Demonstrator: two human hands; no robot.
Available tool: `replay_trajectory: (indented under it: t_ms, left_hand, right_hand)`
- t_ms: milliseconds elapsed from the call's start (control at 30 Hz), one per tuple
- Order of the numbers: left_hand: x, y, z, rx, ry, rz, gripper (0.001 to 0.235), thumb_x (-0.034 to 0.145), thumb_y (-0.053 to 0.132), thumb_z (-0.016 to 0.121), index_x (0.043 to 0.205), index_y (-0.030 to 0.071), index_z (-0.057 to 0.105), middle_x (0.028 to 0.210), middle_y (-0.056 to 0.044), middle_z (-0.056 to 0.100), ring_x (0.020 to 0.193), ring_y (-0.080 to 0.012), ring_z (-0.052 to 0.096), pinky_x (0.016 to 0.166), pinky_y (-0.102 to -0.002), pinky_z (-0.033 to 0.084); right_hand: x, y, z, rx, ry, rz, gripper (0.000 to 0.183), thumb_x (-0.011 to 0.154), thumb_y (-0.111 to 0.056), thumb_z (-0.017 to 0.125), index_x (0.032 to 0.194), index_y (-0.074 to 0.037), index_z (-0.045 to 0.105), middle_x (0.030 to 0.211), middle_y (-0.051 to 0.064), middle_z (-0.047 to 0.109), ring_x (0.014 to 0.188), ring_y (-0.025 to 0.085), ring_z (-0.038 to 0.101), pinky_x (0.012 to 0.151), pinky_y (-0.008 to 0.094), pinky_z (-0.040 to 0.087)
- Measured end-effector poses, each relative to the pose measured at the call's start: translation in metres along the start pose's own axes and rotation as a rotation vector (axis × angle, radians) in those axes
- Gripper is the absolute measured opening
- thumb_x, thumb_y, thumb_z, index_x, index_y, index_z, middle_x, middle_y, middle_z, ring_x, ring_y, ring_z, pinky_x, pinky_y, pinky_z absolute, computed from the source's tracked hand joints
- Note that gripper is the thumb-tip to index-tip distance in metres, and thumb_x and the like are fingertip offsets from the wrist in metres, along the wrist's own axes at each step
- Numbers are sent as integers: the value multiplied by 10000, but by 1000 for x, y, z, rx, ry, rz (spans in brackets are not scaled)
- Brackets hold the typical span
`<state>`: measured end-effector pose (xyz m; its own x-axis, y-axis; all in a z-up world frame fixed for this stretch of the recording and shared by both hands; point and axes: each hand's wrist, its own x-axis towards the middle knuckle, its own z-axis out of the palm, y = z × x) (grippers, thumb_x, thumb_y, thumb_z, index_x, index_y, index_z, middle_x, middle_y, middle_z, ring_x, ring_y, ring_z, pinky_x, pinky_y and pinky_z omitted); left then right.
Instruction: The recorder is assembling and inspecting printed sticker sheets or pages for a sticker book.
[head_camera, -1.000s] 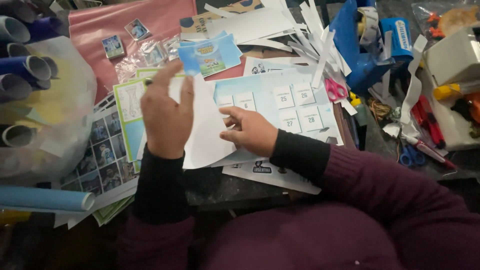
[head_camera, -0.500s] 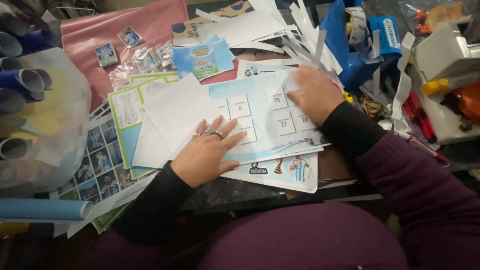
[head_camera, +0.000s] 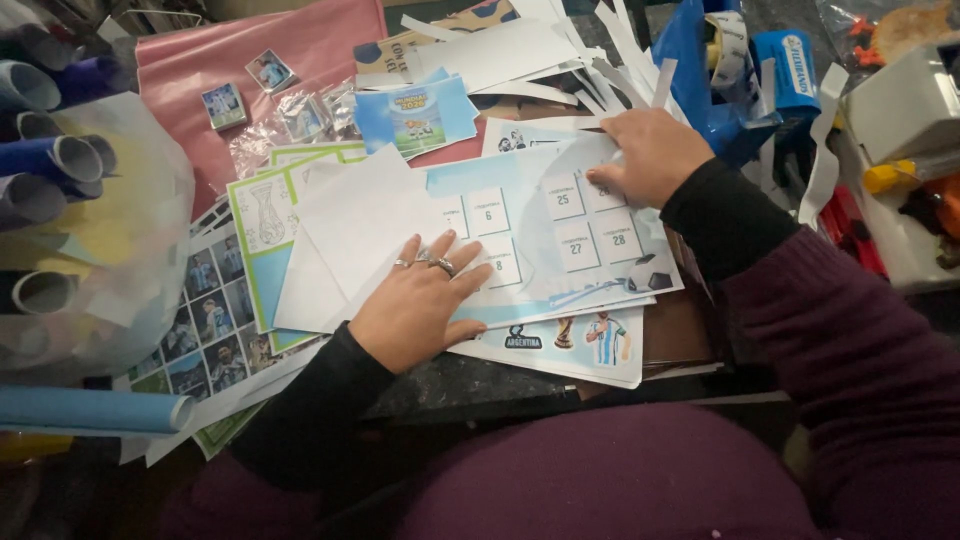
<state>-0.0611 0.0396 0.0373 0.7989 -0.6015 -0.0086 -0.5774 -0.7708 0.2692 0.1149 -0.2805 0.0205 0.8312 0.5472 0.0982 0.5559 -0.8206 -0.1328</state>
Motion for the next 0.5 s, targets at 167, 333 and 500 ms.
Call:
replay_trajectory:
  t_ms: [167,333,500]
  left_hand:
    - [-1,1,-1,-14,-65,-63,704,837,475,743,1406,118,535,1526,-134,440,1449,-397,307,1157,-607,212]
    - [-3,2,-1,-19,-53,-78,701,836,467,743,1412,125,536,1528,-121,451,1453,-390,317,1166,-598,221]
    - [-4,4,-6,-19,-47,-99,696,825,473,748,1389,119,545,1514,-115,468,1450,-387,328,1165,-597,231]
  right_hand:
    - [-5,3,-1,-88,23,11,606,894,-449,753,1294,-3,666,1191,186,679,1120,364,623,955,453,507]
    - [-10,0,-3,-61,36,48,539,903,-385,761,1295,-28,668,1241,160,670,1167,349,612,978,450,502]
    - [-16,-10,-28,30,188,14,418,899,-230,782,1254,-34,680,1199,169,707,1094,331,672,938,438,551]
